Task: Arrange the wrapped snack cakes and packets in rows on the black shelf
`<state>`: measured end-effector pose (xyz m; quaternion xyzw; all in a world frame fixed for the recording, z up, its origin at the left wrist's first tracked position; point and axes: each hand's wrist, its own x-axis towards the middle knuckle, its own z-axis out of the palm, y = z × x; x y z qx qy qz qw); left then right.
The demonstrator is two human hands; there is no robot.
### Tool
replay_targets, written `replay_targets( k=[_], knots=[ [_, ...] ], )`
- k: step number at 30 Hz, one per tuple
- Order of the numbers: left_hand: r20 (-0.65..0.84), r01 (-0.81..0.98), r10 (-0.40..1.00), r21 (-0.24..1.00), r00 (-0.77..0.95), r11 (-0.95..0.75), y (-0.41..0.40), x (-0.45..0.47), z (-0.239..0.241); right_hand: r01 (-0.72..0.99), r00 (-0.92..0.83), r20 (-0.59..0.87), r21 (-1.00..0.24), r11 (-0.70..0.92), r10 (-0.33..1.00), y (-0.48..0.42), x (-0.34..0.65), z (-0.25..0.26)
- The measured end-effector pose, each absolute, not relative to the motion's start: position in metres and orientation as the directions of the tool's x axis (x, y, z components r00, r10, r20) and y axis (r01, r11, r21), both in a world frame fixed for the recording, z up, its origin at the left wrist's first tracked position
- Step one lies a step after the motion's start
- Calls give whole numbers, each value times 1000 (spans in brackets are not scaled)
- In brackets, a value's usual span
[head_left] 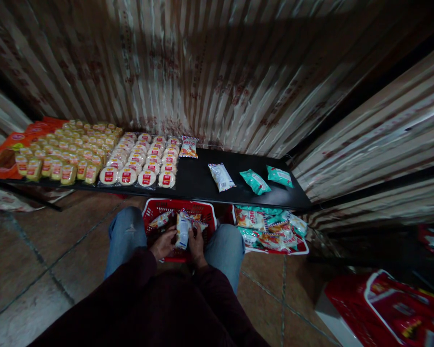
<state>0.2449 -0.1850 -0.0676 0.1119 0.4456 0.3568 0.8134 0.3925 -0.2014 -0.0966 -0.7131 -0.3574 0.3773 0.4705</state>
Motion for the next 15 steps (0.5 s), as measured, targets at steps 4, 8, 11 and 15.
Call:
replay_targets(
  k=[4, 8, 11, 15],
  knots=[
    [-645, -492, 670, 477, 367, 728, -184, 245, -71, 218, 477, -87, -952, -214, 874, -199, 396, -96],
    [-630, -528, 679, 456, 378, 717, -182, 245, -68, 264, 487, -42, -945, -193, 872, -199, 397, -97],
    [-606, -573, 698, 436, 382, 693, -181, 245, -66, 214, 447, -104, -952, -219, 889, -200, 394, -96],
    [-616, -554, 695, 454, 371, 698, -179, 242, -68, 4, 360, -251, -963, -271, 898, -201, 391, -94]
  ],
)
